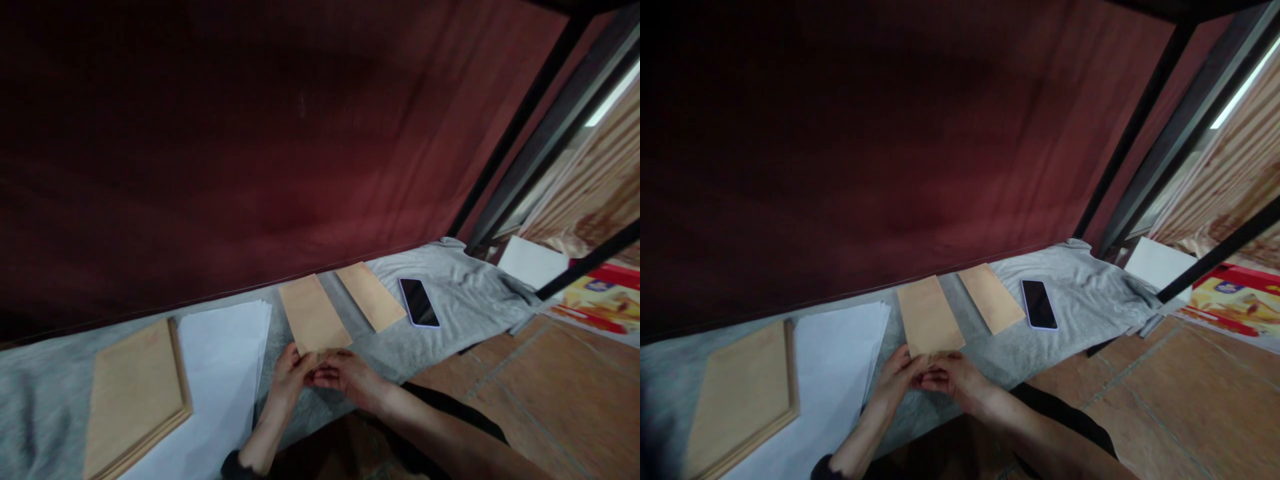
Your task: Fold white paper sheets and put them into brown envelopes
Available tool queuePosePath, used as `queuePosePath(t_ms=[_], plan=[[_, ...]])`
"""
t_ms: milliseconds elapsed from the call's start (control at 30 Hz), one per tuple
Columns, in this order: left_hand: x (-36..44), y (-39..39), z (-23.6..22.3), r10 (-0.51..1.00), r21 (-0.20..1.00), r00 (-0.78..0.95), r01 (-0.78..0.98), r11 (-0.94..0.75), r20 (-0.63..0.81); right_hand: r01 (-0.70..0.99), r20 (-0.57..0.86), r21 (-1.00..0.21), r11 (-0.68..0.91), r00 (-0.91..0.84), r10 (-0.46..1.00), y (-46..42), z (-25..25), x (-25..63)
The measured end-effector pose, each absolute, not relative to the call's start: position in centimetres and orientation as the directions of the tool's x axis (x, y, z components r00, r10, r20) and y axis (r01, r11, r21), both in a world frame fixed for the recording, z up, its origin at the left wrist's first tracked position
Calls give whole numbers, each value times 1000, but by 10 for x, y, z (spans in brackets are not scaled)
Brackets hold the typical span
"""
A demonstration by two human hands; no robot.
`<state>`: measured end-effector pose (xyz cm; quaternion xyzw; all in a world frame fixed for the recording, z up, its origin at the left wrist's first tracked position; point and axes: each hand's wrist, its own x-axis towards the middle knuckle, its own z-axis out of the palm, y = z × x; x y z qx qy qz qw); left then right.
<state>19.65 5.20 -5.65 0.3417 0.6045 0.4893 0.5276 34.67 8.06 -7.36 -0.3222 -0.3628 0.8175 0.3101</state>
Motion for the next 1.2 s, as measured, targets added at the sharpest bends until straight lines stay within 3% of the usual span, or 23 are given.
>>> queuePosePath(t_ms=[133, 200, 300, 367, 433, 500, 600, 700, 767, 833, 900, 1000, 1200], plan=[[184, 52, -70, 899, 918, -195, -18, 397, -392, 57, -432, -808, -586, -733, 525, 86, -64, 363], [181, 51, -75, 889, 907, -198, -4, 420, -413, 155, -364, -916, -369, -708, 606, 88, -58, 368], [179, 49, -79, 895, 911, -202, 30, 411, -397, 239, -73, -966, 100, -624, 778, 87, -54, 370], [179, 48, -80, 901, 913, -204, 67, 403, -383, 328, 103, -850, 412, -664, 740, 82, -58, 371], [180, 48, -81, 900, 905, -226, 125, 407, -373, 399, 178, -626, 671, -764, 620, 77, -68, 373], [180, 46, -82, 894, 886, -257, 199, 419, -366, 431, 186, -435, 790, -816, 548, 72, -80, 376], [179, 41, -81, 897, 852, -314, 324, 410, -312, 441, 192, -324, 837, -835, 515, 70, -92, 379], [179, 35, -76, 931, 701, -360, 651, 291, -52, 444, 200, -298, 845, -837, 510, 71, -95, 379], [181, 35, -72, 955, 539, -256, 831, 139, 149, 444, 216, -295, 846, -832, 512, 72, -96, 378], [184, 41, -72, 963, 467, -77, 883, -53, 256, 443, 235, -300, 845, -824, 515, 71, -98, 377], [187, 52, -76, 952, 425, 115, 875, -232, 283, 449, 238, -313, 837, -816, 527, 71, -101, 376], [185, 75, -85, 927, 364, 297, 857, -364, 227, 462, 211, -337, 820, -812, 544, 71, -103, 375], [173, 134, -95, 925, 264, 347, 888, -376, 154, 436, 173, -395, 809, -829, 532, 72, -88, 378]])
